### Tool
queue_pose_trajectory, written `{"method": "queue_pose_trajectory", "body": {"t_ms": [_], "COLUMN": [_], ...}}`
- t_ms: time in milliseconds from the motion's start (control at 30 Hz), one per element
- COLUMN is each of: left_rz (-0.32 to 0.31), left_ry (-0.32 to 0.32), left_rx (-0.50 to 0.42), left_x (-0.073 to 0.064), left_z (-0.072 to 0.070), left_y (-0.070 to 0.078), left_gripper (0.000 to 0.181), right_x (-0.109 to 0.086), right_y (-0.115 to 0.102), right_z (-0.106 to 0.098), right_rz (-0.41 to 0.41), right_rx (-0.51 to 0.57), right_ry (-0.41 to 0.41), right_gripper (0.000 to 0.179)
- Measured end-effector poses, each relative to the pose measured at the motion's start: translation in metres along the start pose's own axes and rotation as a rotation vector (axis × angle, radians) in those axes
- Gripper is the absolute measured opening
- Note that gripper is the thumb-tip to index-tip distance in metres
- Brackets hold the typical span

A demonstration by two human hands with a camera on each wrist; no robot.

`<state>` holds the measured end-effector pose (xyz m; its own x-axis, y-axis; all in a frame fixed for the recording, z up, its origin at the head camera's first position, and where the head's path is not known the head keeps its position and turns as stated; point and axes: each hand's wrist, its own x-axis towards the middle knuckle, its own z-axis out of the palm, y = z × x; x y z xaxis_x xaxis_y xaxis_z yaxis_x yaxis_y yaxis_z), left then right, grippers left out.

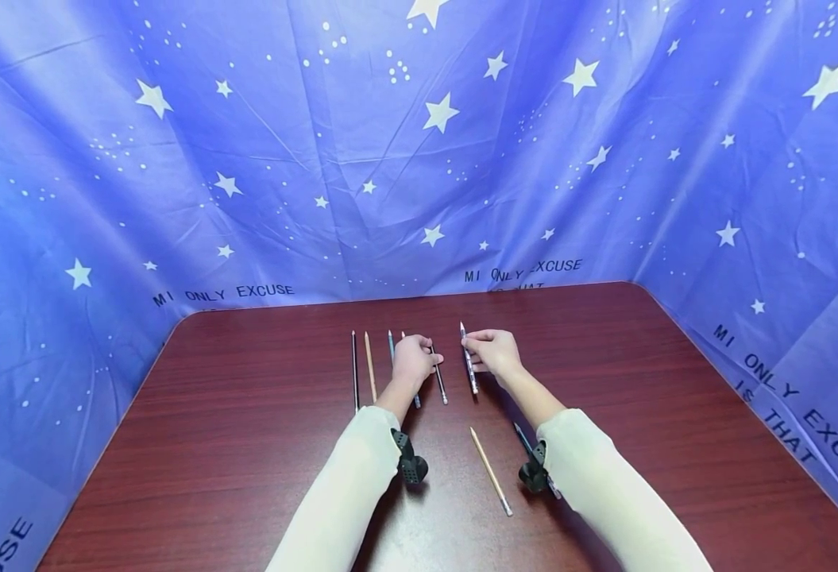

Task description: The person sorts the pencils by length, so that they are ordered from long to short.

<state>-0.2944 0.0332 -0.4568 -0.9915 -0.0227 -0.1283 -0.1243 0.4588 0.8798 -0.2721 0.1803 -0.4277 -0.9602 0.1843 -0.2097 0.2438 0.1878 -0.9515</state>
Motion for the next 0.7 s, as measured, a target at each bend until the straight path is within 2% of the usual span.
{"method": "queue_pose_trajectory", "body": {"t_ms": [300,533,700], "left_rz": [0.003,0.022,0.033], "left_ry": [0.005,0.005,0.01], "left_rx": [-0.018,0.02,0.009], "left_x": [0.0,-0.001,-0.001], "left_z": [-0.001,0.001,0.001], "left_y": [0.001,-0.001,-0.001], "left_gripper": [0.03,0.032,0.032], "right_x": [0.004,0.009,0.01], "right_y": [0.003,0.01,0.012], "right_z": [0.008,0.01,0.014], "right_rz": [0.016,0.041,0.044], "right_rx": [0.012,0.017,0.007], "right_ry": [0.003,0.01,0.007], "right_gripper": [0.024,0.025,0.025]}}
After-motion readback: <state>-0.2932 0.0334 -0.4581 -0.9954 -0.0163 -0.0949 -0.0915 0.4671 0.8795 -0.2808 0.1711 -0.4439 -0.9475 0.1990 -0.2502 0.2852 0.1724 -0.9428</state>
